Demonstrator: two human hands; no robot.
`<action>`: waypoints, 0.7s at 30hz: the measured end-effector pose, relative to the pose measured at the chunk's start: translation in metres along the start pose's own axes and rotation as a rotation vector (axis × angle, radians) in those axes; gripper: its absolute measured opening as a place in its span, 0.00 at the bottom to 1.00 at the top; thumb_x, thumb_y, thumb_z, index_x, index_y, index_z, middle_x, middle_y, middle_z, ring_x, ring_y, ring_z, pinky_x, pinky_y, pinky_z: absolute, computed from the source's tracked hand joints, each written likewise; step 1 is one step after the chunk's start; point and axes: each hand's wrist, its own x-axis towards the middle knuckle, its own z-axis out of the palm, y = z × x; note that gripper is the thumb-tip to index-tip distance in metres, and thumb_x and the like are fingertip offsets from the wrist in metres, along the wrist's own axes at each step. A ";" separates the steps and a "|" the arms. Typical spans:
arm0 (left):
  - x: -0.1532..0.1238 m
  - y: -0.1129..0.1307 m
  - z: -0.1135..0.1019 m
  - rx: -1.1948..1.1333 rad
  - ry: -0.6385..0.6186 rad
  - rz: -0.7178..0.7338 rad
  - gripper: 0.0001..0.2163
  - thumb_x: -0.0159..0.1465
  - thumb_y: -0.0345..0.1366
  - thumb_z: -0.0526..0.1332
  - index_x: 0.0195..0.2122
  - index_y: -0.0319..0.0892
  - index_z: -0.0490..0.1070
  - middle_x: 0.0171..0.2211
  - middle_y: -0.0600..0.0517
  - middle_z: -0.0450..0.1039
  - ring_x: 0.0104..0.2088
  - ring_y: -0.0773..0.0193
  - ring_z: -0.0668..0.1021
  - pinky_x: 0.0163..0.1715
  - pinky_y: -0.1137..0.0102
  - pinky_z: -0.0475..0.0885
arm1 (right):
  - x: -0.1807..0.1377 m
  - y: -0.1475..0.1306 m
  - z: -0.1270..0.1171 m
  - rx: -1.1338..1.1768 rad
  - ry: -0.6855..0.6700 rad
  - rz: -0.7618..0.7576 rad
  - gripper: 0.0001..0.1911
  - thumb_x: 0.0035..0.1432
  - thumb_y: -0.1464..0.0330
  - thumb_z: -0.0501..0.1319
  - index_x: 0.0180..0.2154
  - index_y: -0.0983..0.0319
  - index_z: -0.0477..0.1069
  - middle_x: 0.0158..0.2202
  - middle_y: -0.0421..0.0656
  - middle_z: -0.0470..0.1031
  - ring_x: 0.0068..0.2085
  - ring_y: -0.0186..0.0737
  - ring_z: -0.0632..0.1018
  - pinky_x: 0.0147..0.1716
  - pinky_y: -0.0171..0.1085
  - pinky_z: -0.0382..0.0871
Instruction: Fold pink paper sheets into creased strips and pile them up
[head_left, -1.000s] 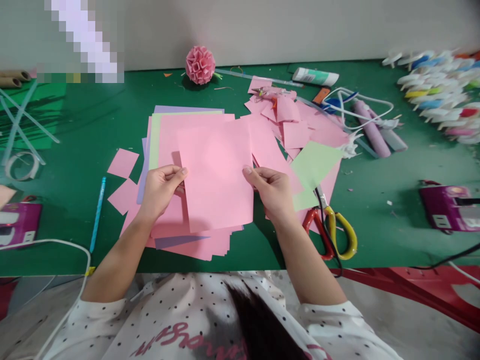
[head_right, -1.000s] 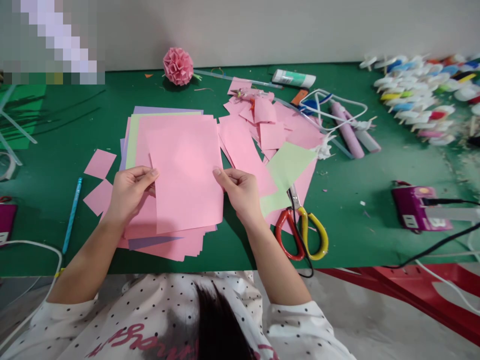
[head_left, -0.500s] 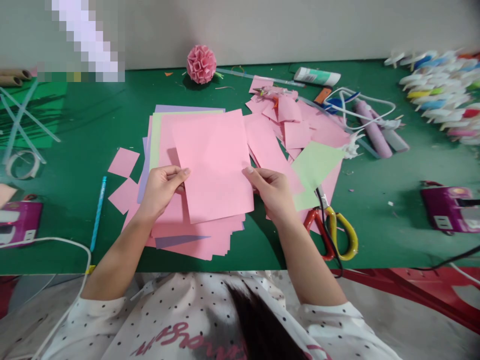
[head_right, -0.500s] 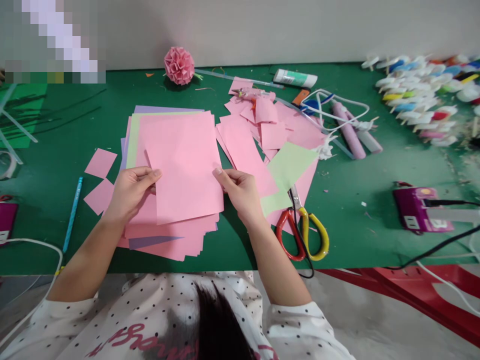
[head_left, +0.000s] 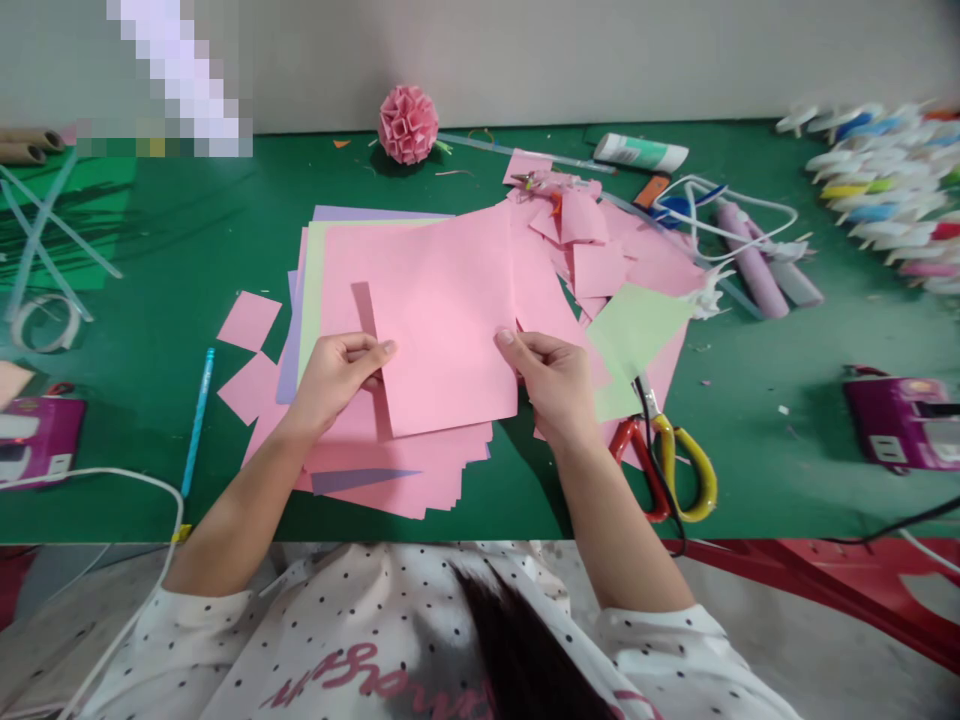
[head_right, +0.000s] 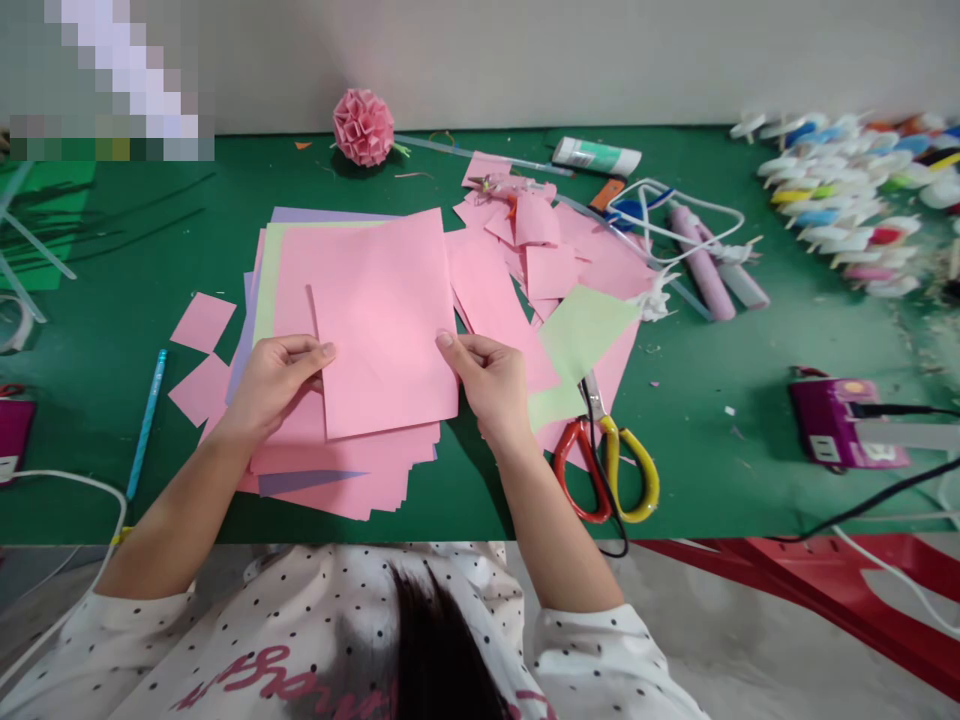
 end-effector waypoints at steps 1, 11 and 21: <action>0.000 0.000 0.000 0.001 -0.026 -0.017 0.17 0.56 0.48 0.73 0.24 0.41 0.75 0.22 0.55 0.69 0.24 0.70 0.74 0.24 0.76 0.74 | 0.000 -0.001 0.000 -0.002 0.005 -0.006 0.27 0.49 0.46 0.71 0.21 0.60 0.68 0.22 0.34 0.52 0.26 0.32 0.54 0.25 0.36 0.48; 0.002 0.000 -0.006 0.047 0.003 0.019 0.19 0.58 0.50 0.71 0.23 0.40 0.73 0.22 0.55 0.67 0.24 0.69 0.74 0.25 0.75 0.75 | 0.000 -0.003 -0.003 0.056 -0.177 0.128 0.26 0.49 0.46 0.72 0.23 0.61 0.69 0.21 0.34 0.54 0.26 0.31 0.56 0.26 0.35 0.51; 0.003 -0.001 -0.005 0.073 -0.009 0.010 0.19 0.60 0.51 0.70 0.24 0.40 0.73 0.23 0.54 0.68 0.25 0.69 0.75 0.26 0.74 0.76 | 0.000 -0.002 -0.003 -0.031 -0.116 0.055 0.29 0.50 0.45 0.71 0.20 0.60 0.65 0.21 0.33 0.48 0.26 0.31 0.51 0.26 0.37 0.46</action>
